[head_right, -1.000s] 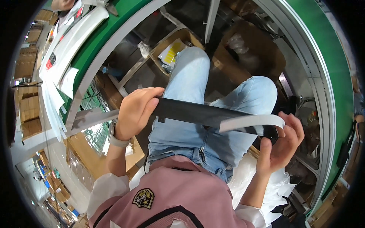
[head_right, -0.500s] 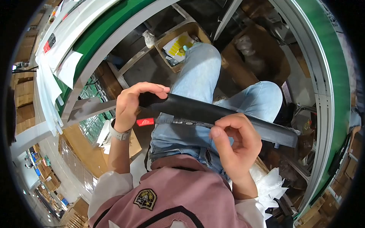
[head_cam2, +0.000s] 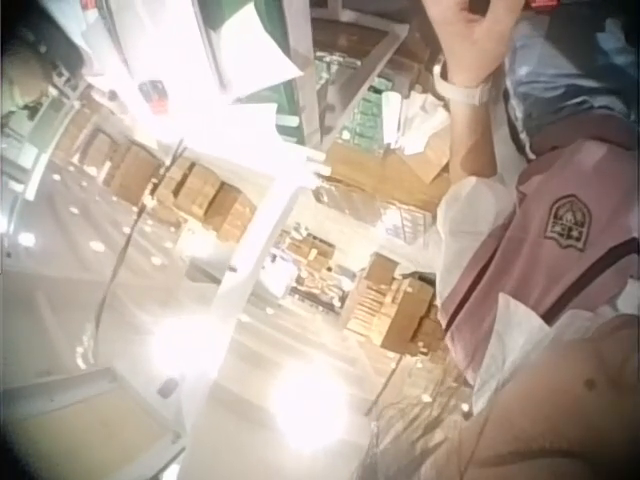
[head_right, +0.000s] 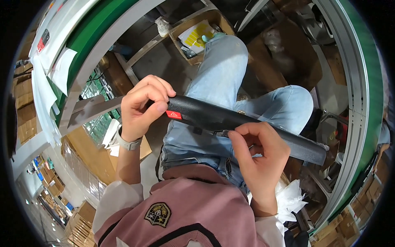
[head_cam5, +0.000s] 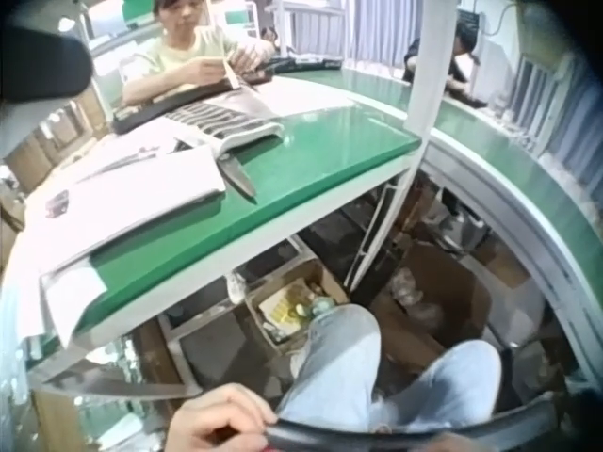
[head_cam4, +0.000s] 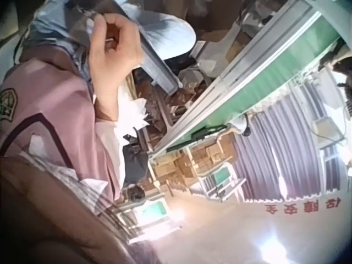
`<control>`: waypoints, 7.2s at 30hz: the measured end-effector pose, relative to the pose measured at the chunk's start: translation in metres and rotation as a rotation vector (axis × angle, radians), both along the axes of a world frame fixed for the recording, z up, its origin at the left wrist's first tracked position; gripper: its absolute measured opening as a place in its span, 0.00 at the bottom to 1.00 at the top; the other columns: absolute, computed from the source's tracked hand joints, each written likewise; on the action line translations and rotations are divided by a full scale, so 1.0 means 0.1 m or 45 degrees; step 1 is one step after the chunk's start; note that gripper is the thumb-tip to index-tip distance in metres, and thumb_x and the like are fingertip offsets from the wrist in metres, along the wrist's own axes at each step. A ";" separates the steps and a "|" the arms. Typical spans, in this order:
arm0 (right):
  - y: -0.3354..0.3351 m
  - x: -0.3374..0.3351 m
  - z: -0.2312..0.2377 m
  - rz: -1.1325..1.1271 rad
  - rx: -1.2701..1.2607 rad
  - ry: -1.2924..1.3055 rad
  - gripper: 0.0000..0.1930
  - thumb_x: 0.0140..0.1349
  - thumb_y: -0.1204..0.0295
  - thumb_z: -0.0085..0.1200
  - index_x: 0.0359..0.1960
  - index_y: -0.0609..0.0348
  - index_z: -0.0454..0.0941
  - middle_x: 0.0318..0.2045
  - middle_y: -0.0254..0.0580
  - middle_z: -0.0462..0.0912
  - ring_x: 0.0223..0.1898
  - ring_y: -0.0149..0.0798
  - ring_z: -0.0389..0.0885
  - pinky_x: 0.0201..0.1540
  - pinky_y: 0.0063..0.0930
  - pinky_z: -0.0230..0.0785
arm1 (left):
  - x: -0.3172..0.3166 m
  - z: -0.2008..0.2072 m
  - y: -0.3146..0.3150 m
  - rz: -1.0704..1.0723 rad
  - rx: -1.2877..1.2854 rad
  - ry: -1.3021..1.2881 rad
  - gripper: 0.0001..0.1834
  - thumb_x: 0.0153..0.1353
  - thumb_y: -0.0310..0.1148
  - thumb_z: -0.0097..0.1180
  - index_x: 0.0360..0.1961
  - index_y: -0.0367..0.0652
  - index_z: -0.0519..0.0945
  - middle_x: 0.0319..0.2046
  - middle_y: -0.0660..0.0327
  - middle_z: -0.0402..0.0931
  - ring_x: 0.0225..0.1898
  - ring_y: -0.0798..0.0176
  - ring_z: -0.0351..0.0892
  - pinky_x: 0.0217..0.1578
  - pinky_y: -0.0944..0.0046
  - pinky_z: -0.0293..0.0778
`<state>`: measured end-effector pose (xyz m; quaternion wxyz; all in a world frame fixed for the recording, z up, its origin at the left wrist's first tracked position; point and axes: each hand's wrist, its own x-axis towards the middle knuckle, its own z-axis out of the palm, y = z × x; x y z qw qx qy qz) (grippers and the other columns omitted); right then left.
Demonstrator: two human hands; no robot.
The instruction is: Applying warning and informational stickers to black plastic components on a factory assembly line.
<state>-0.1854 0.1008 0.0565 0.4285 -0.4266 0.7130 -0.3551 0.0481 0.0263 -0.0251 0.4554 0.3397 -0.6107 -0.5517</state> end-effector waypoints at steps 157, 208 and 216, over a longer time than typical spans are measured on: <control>1.33 -5.68 0.42 -1.789 0.319 1.268 0.29 0.61 0.47 0.54 0.51 0.62 0.76 0.46 0.55 0.81 0.42 0.50 0.82 0.38 0.44 0.77 | -1.17 1.58 0.38 -0.793 0.299 1.490 0.35 0.67 0.49 0.45 0.70 0.45 0.52 0.37 0.56 0.82 0.39 0.56 0.83 0.62 0.23 0.21; 0.94 -2.50 -0.96 0.138 -0.164 0.761 0.17 0.53 0.75 0.59 0.46 0.65 0.82 0.40 0.50 0.83 0.45 0.49 0.81 0.53 0.35 0.70 | 0.17 0.08 0.15 -0.009 -0.376 -1.056 0.14 0.62 0.33 0.57 0.46 0.38 0.79 0.42 0.55 0.80 0.46 0.56 0.79 0.48 0.60 0.74; -0.04 -1.61 -0.04 0.423 -0.518 0.973 0.19 0.53 0.75 0.61 0.48 0.64 0.77 0.49 0.51 0.77 0.51 0.55 0.76 0.54 0.40 0.69 | 1.04 1.52 -0.64 1.192 -1.213 -1.207 0.12 0.57 0.23 0.56 0.44 0.40 0.78 0.37 0.52 0.78 0.40 0.48 0.79 0.40 0.54 0.75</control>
